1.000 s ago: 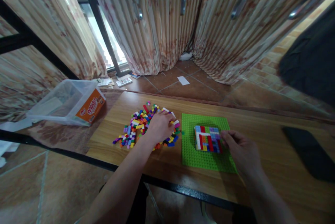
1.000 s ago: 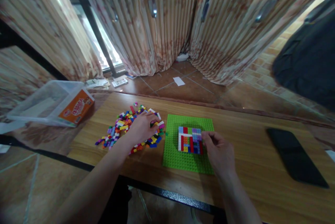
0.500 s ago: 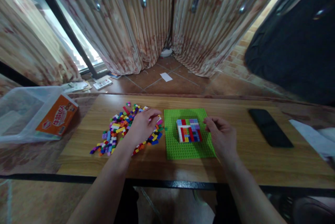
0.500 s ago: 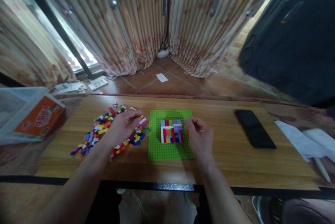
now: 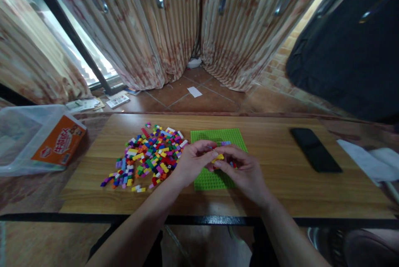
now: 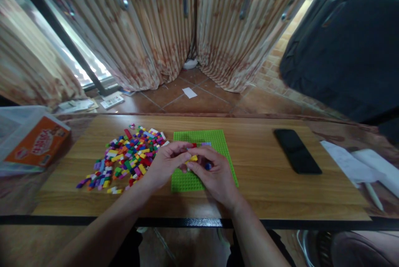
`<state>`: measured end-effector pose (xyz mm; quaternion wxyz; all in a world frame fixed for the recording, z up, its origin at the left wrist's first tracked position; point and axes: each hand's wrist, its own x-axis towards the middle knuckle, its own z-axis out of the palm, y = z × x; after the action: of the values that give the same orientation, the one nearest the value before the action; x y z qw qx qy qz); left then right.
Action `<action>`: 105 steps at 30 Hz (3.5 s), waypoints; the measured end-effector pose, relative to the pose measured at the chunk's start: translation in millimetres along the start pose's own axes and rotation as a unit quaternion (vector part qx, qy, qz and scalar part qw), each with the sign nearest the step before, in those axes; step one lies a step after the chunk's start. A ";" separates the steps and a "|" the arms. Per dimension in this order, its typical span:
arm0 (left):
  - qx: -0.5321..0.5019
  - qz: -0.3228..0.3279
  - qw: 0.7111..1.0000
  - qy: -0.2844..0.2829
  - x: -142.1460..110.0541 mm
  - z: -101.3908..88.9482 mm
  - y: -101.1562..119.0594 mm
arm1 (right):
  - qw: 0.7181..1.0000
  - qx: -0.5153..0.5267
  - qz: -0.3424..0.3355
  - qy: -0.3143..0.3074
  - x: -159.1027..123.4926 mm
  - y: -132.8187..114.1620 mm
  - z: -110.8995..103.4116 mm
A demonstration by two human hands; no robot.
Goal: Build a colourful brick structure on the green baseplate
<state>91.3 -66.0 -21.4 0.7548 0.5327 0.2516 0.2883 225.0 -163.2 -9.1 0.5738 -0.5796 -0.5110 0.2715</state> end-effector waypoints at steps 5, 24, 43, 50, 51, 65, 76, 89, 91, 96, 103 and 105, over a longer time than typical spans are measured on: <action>0.006 -0.027 1.000 0.009 -0.1 1.2 -3.0 | 0.997 0.026 0.057 -0.037 -0.7 -0.3 -6.0; 0.109 -0.016 0.992 0.062 7.7 -13.2 -5.3 | 0.964 -0.220 0.113 0.094 -2.1 26.0 -51.2; 0.158 0.023 0.987 0.035 7.8 -11.7 -12.7 | 0.940 -0.331 0.059 0.053 -11.0 24.5 -33.4; 0.162 0.021 0.986 0.029 7.0 -11.4 -13.3 | 0.926 -0.375 -0.027 0.034 -13.1 26.5 -30.3; 0.160 0.022 0.986 0.029 7.2 -11.7 -14.2 | 0.924 -0.378 -0.032 0.035 -13.0 26.4 -30.1; 0.161 0.021 0.986 0.026 7.0 -12.6 -17.1 | 0.950 -0.310 0.008 0.042 -10.7 26.6 -32.4; 0.170 0.046 0.984 0.019 7.9 -13.4 -16.0 | 0.969 -0.217 0.113 0.024 -9.4 36.8 -39.5; 0.167 0.050 0.984 0.020 7.6 -13.8 -19.5 | 0.960 -0.240 0.103 0.105 -1.3 33.6 -45.6; 0.173 0.052 0.983 0.020 7.1 -13.7 -19.2 | 0.961 -0.229 0.119 0.101 -1.4 33.3 -48.0; 0.178 0.050 0.983 0.017 6.9 -13.9 -19.6 | 0.965 -0.226 0.121 0.062 -4.9 31.5 -44.6; 0.198 0.056 0.978 0.018 7.0 -15.0 -20.1 | 0.970 -0.217 0.092 0.056 -7.1 32.1 -32.0; 0.204 0.058 0.977 0.020 6.8 -15.2 -20.3 | 0.968 -0.223 0.095 0.062 -7.0 32.8 -30.5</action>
<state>89.0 -56.6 -45.9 0.6067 0.6838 0.2884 0.2848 259.3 -175.4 -36.0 0.4323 -0.7543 -0.4649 0.1672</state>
